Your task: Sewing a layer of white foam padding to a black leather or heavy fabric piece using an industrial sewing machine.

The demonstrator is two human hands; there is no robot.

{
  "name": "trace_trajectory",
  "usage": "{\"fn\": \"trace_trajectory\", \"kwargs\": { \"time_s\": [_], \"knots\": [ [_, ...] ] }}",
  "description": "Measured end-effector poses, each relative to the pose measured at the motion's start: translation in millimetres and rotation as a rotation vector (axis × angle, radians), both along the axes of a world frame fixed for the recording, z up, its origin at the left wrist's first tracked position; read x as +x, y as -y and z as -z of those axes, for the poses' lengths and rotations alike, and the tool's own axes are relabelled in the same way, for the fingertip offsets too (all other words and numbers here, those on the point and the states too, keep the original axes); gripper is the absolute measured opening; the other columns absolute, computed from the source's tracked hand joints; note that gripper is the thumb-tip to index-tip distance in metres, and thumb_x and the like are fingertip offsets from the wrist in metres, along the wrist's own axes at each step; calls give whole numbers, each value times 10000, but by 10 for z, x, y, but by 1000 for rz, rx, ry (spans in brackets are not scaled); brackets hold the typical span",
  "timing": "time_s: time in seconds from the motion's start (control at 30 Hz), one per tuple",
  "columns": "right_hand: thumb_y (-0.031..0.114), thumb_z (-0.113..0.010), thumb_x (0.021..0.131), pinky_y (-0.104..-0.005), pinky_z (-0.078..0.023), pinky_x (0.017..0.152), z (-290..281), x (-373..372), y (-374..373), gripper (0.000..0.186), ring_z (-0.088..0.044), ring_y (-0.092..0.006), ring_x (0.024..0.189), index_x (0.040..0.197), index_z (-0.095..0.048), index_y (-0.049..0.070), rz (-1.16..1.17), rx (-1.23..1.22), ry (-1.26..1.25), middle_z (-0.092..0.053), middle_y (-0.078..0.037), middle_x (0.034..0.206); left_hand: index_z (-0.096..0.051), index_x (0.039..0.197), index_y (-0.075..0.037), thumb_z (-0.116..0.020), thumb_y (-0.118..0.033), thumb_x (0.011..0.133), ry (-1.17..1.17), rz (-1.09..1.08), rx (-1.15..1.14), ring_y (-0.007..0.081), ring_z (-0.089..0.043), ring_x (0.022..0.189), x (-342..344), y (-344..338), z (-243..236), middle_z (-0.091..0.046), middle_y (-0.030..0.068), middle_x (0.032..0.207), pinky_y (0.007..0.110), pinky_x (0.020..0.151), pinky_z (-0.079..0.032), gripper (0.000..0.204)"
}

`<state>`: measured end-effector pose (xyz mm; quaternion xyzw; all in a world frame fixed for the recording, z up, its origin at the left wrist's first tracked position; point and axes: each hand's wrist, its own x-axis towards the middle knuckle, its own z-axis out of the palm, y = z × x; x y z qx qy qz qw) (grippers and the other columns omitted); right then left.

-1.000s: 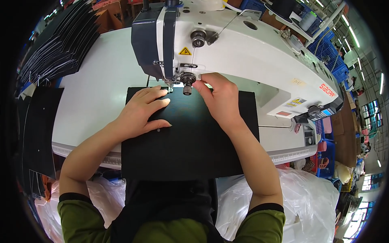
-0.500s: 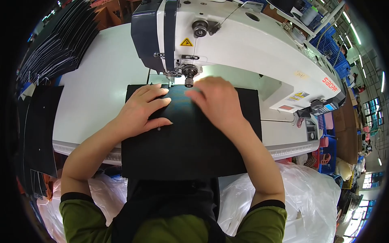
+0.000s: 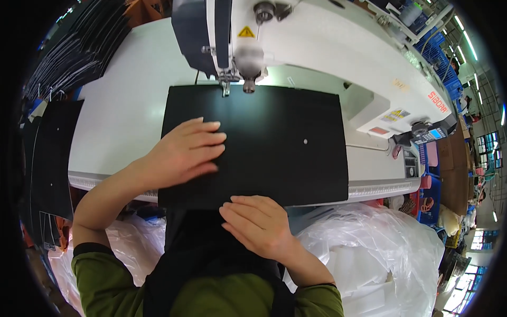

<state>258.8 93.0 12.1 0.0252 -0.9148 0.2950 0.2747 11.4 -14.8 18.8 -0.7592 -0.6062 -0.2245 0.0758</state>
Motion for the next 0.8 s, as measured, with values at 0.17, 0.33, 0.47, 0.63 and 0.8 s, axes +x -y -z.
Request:
{"fn": "trace_trajectory", "kwargs": {
  "time_s": [0.17, 0.33, 0.47, 0.63, 0.8],
  "knots": [
    [85, -786, 814, -372, -549, 916, 93, 206, 27, 269, -705, -289, 1085, 1076, -748, 37, -2, -84, -48, -742, -92, 1144, -675, 1145, -23, -787, -250, 834, 63, 30, -102, 294, -561, 1313, 386, 388, -45, -627, 123, 1302, 451, 1141, -421, 401],
    [75, -781, 807, -364, -533, 928, 86, 21, -39, 262, -679, -272, 1144, 1066, -746, 51, 84, -12, -26, -722, -82, 1200, -670, 1152, 4, -778, -221, 837, 42, 4, -73, 294, -561, 1327, 517, 462, 15, -623, 137, 1327, 462, 1144, -427, 402],
    [79, -758, 820, -367, -522, 934, 14, -153, -76, 270, -659, -274, 1172, 1090, -746, 64, 112, 125, 30, -713, -68, 1230, -668, 1140, 8, -770, -201, 829, 15, -17, -33, 291, -574, 1309, 570, 502, 52, -623, 145, 1320, 455, 1128, -441, 388],
    [87, -726, 843, -368, -515, 937, -65, -232, -175, 305, -633, -273, 1203, 1147, -746, 89, 11, 331, 108, -705, -40, 1278, -678, 1175, 16, -754, -166, 852, -5, -54, -33, 315, -578, 1320, 663, 612, 83, -625, 157, 1346, 458, 1137, -442, 379],
    [104, -723, 839, -364, -505, 940, -144, -259, -308, 333, -635, -263, 1177, 1171, -738, 102, -116, 417, 116, -698, -8, 1297, -690, 1125, 6, -716, -123, 852, -18, -81, 37, 298, -619, 1250, 674, 654, 32, -657, 150, 1282, 427, 1098, -466, 304]
  ]
}}
